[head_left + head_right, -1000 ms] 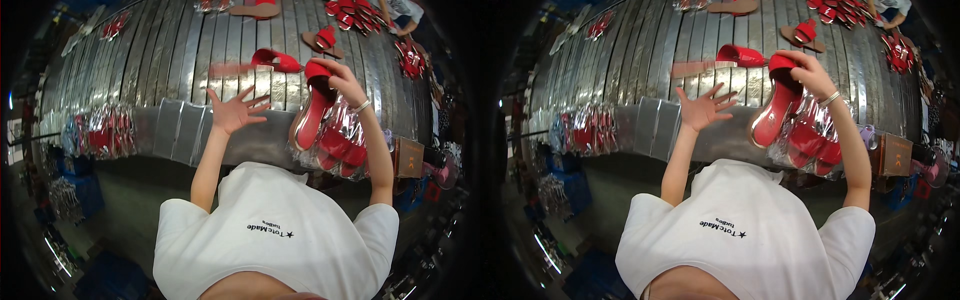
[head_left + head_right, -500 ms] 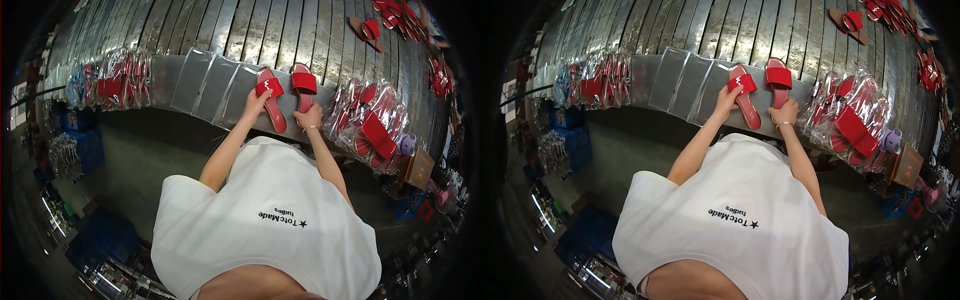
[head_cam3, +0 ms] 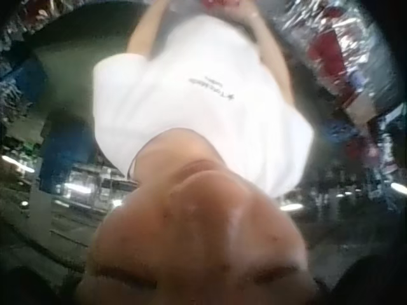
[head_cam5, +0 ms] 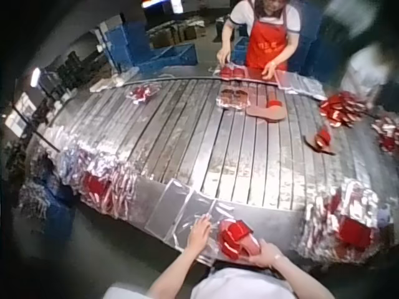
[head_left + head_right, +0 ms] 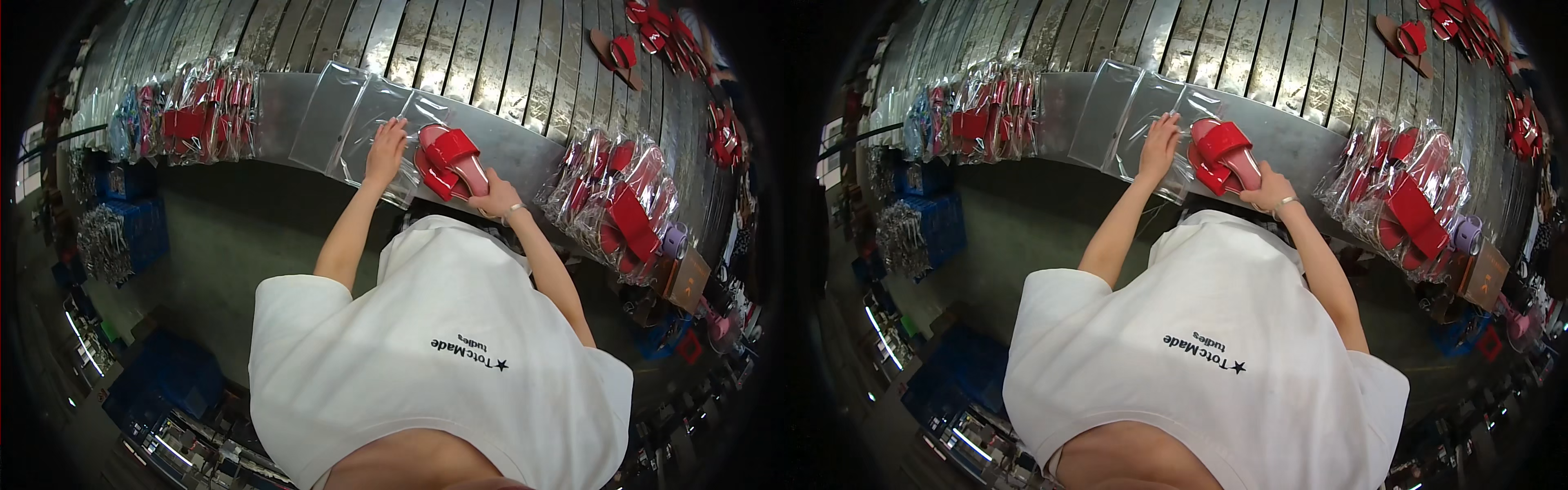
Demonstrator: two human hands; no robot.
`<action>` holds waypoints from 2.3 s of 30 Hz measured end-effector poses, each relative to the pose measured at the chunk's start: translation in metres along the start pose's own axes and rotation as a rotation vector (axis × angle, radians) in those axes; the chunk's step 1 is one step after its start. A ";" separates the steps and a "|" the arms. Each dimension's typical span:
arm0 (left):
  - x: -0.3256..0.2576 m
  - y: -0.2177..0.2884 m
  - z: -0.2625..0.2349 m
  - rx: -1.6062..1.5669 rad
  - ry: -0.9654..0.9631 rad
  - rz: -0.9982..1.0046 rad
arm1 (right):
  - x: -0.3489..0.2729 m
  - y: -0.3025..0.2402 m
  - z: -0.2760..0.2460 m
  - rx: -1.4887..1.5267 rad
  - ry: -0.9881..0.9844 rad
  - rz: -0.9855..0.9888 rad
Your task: The person repeatedly picks up pairs of red slides from a metal slatted table and places them into clear plastic bags. The person handles the shoes one pair at a time, opening the bags and inserting the footwear. Other workers are visible in the background performing similar tasks.
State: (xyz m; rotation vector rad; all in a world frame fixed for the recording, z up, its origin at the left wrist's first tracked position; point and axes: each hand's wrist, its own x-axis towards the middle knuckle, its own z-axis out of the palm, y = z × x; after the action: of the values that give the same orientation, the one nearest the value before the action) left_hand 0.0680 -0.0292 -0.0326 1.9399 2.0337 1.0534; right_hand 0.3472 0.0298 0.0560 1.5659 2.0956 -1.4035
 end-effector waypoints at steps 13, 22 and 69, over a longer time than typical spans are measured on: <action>0.071 0.053 -0.106 -0.152 -0.087 0.055 | 0.037 -0.087 0.016 0.213 0.131 -0.218; 0.109 0.130 -0.131 -0.220 0.177 0.096 | 0.016 -0.112 -0.061 0.596 0.545 -0.382; 0.008 0.129 -0.008 -1.049 -0.276 -1.076 | -0.038 -0.008 0.024 -0.162 0.230 -0.634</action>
State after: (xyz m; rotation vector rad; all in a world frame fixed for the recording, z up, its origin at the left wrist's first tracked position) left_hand 0.1689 -0.0346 0.0492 0.3384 1.4465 1.0594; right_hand 0.3482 -0.0140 0.0711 1.0844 2.9333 -1.1939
